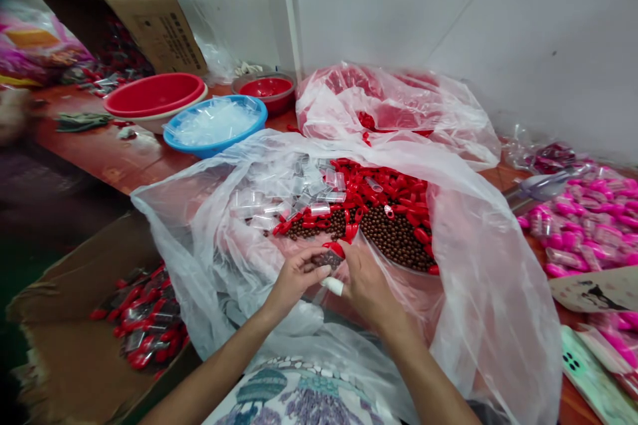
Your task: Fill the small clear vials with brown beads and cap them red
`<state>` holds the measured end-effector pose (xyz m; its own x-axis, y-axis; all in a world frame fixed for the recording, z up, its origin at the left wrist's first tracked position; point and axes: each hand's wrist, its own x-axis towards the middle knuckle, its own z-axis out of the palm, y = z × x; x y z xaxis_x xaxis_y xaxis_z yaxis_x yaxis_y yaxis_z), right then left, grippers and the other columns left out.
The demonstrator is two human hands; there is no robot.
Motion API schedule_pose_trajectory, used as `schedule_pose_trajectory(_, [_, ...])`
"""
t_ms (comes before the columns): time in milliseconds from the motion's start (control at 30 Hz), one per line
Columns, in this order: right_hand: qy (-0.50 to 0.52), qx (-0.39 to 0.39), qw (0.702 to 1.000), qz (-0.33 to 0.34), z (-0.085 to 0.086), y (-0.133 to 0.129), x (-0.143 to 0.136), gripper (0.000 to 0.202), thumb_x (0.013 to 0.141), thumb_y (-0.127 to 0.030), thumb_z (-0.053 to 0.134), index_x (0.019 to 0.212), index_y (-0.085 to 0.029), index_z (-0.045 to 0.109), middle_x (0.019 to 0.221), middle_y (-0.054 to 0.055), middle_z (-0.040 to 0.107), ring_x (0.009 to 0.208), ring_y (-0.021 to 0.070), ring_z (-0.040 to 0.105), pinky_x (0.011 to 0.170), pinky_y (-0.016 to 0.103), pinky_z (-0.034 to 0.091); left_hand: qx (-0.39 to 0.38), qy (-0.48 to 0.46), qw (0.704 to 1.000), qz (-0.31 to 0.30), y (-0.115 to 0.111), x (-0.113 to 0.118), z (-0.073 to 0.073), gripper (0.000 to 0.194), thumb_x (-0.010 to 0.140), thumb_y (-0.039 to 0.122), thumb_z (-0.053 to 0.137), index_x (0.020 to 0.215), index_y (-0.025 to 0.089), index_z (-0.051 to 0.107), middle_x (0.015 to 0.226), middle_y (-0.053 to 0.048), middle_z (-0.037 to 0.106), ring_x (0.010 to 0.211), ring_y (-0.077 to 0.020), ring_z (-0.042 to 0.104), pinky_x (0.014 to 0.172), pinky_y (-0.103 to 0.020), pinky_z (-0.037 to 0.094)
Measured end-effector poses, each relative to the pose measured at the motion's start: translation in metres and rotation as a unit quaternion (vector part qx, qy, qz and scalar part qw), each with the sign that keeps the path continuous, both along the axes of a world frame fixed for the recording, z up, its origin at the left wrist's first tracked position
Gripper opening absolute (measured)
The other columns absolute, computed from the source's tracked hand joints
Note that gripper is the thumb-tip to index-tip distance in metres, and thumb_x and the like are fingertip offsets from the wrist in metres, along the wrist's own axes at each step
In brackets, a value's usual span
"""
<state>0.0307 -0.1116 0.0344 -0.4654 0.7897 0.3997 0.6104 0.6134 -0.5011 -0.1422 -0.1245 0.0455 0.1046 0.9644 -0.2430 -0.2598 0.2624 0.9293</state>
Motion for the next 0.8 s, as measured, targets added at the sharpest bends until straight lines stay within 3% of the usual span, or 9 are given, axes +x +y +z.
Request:
schedule_pose_trajectory(100, [-0.026, 0.033, 0.999, 0.015, 0.004, -0.001, -0.003, 0.06, 0.08, -0.036, 0.059, 0.132, -0.017, 0.035, 0.11, 0.015, 0.059, 0.098, 0.0273, 0.058, 0.083, 0.042, 0.049, -0.06, -0.097, 0.993, -0.03, 0.003, 0.005, 0.001, 0.04, 0.073, 0.047, 0.065, 0.096, 0.015, 0.064, 0.081, -0.004, 0.066, 0.07, -0.0142, 0.062, 0.068, -0.025, 0.049])
schedule_pose_trajectory(200, [-0.047, 0.023, 0.998, 0.034, 0.004, -0.004, -0.006, 0.062, 0.079, -0.034, 0.06, 0.132, -0.015, 0.035, 0.106, 0.014, 0.061, 0.094, 0.0262, 0.059, 0.08, 0.04, 0.05, -0.118, -0.155, 0.979, -0.063, 0.005, 0.013, -0.001, 0.061, 0.081, 0.065, 0.039, 0.105, 0.013, 0.06, 0.07, -0.006, 0.065, 0.055, -0.0151, 0.06, 0.054, -0.027, 0.048])
schedule_pose_trajectory(300, [-0.062, 0.018, 0.997, 0.037, -0.001, -0.006, -0.007, 0.067, 0.077, -0.031, 0.06, 0.135, -0.013, 0.032, 0.103, 0.015, 0.062, 0.091, 0.0262, 0.06, 0.078, 0.04, 0.051, -0.107, -0.123, 0.985, -0.053, 0.003, 0.02, -0.004, 0.066, 0.081, 0.067, 0.035, 0.106, 0.011, 0.06, 0.061, -0.005, 0.063, 0.046, -0.0137, 0.056, 0.047, -0.024, 0.043])
schedule_pose_trajectory(400, [-0.055, 0.009, 0.998, 0.042, 0.0, -0.005, -0.007, 0.067, 0.077, -0.033, 0.062, 0.135, -0.013, 0.035, 0.108, 0.017, 0.061, 0.096, 0.0282, 0.059, 0.081, 0.042, 0.049, -0.104, -0.104, 0.988, -0.04, 0.001, 0.022, -0.006, 0.059, 0.08, 0.063, 0.044, 0.104, 0.012, 0.061, 0.061, -0.003, 0.062, 0.048, -0.0131, 0.056, 0.049, -0.024, 0.043])
schedule_pose_trajectory(500, [0.009, -0.087, 0.995, 0.054, 0.007, -0.004, -0.006, 0.073, 0.071, -0.04, 0.07, 0.133, -0.018, 0.039, 0.113, 0.015, 0.06, 0.1, 0.028, 0.058, 0.084, 0.042, 0.048, -0.11, -0.107, 0.988, -0.008, 0.002, 0.02, -0.002, 0.05, 0.08, 0.056, 0.049, 0.1, 0.012, 0.061, 0.061, -0.002, 0.061, 0.052, -0.0117, 0.056, 0.053, -0.022, 0.044])
schedule_pose_trajectory(567, [0.112, -0.204, 0.972, 0.038, 0.011, -0.003, -0.005, 0.075, 0.067, -0.042, 0.074, 0.131, -0.022, 0.041, 0.112, 0.011, 0.061, 0.097, 0.0252, 0.06, 0.082, 0.039, 0.049, -0.114, -0.114, 0.987, 0.004, 0.003, 0.018, 0.002, 0.048, 0.082, 0.053, 0.046, 0.103, 0.012, 0.06, 0.059, -0.001, 0.059, 0.05, -0.0104, 0.053, 0.052, -0.021, 0.043])
schedule_pose_trajectory(667, [0.279, -0.357, 0.891, -0.031, 0.009, -0.003, -0.004, 0.048, 0.07, -0.04, 0.071, 0.11, -0.019, 0.054, 0.091, 0.006, 0.067, 0.079, 0.0205, 0.064, 0.069, 0.033, 0.052, -0.119, -0.115, 0.986, -0.012, 0.004, 0.013, 0.006, 0.054, 0.083, 0.054, 0.045, 0.12, 0.015, 0.05, 0.059, 0.001, 0.058, 0.047, -0.0102, 0.051, 0.048, -0.022, 0.044])
schedule_pose_trajectory(733, [0.344, -0.398, 0.846, -0.085, 0.005, -0.003, -0.003, 0.033, 0.071, -0.038, 0.069, 0.094, -0.018, 0.058, 0.081, 0.005, 0.067, 0.07, 0.0189, 0.063, 0.061, 0.03, 0.051, -0.115, -0.106, 0.987, -0.031, 0.003, 0.012, 0.006, 0.059, 0.083, 0.055, 0.043, 0.127, 0.016, 0.044, 0.06, 0.002, 0.057, 0.046, -0.0106, 0.05, 0.046, -0.023, 0.045])
schedule_pose_trajectory(800, [0.381, -0.393, 0.828, -0.12, 0.004, -0.003, -0.003, 0.033, 0.071, -0.036, 0.069, 0.096, -0.018, 0.059, 0.085, 0.005, 0.067, 0.073, 0.0192, 0.063, 0.061, 0.029, 0.05, -0.106, -0.093, 0.989, -0.044, 0.002, 0.011, 0.004, 0.061, 0.084, 0.056, 0.041, 0.13, 0.018, 0.042, 0.06, 0.002, 0.057, 0.045, -0.0108, 0.05, 0.044, -0.023, 0.044])
